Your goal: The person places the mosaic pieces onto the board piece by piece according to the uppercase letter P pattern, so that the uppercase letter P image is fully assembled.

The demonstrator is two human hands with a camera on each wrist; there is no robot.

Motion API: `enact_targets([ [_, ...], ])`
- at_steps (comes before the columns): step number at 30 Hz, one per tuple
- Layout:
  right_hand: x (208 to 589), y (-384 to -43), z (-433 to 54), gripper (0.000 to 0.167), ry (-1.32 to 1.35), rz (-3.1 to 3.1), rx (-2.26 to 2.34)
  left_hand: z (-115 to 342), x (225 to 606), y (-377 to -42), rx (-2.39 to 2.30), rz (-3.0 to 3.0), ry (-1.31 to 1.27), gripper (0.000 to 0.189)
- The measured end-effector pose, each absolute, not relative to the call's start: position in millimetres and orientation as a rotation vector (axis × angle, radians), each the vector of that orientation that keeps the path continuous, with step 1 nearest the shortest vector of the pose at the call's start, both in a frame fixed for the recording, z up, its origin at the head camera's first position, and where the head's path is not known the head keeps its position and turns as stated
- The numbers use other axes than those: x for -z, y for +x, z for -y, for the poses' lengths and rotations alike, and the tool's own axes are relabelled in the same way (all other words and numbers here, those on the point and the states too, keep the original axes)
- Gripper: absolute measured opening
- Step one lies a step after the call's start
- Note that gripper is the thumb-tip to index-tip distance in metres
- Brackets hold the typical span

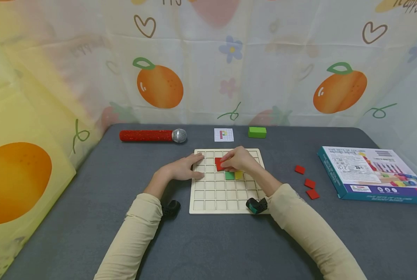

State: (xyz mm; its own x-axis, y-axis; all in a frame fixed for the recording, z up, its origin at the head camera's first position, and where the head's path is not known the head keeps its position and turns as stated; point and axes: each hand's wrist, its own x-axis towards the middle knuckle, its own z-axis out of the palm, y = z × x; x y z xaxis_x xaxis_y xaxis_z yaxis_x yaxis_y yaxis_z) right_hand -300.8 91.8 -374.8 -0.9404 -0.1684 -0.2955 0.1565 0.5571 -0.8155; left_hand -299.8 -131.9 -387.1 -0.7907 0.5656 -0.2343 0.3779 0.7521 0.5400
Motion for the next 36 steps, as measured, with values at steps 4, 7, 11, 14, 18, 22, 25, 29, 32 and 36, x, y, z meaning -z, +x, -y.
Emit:
enact_targets([
  [4,374,-301,-89,0.017,-0.019,-2.486,1.291,132,388,-300,-0.67,-2.56,0.727,0.073],
  [7,373,-301,-88,0.016,-0.027,-2.502,1.263,132,387,-300,-0.67,-2.562,0.719,0.073],
  [11,373,-301,-88,0.015,-0.03,-2.515,1.239,132,387,-301,-0.662,-2.567,0.718,0.073],
  [14,372,-300,-87,0.014,-0.031,-2.524,1.23,132,388,-301,-0.657,-2.57,0.715,0.073],
  [18,372,-300,-88,0.015,-0.038,-2.518,1.232,131,388,-301,-0.657,-2.574,0.697,0.073],
  [22,370,-300,-91,0.019,-0.089,-2.466,1.247,131,387,-299,-0.658,-2.576,0.692,0.074],
  [25,368,-300,-97,0.026,-0.206,-2.409,1.236,132,387,-299,-0.662,-2.57,0.695,0.074],
  [29,364,-298,-111,0.033,-0.342,-2.356,1.211,132,387,-299,-0.67,-2.565,0.705,0.074],
  [32,360,-295,-124,0.037,-0.388,-2.346,1.222,132,387,-299,-0.675,-2.562,0.708,0.073],
  [36,357,-291,-143,0.04,-0.468,-2.347,1.272,133,386,-300,-0.674,-2.557,0.71,0.074],
])
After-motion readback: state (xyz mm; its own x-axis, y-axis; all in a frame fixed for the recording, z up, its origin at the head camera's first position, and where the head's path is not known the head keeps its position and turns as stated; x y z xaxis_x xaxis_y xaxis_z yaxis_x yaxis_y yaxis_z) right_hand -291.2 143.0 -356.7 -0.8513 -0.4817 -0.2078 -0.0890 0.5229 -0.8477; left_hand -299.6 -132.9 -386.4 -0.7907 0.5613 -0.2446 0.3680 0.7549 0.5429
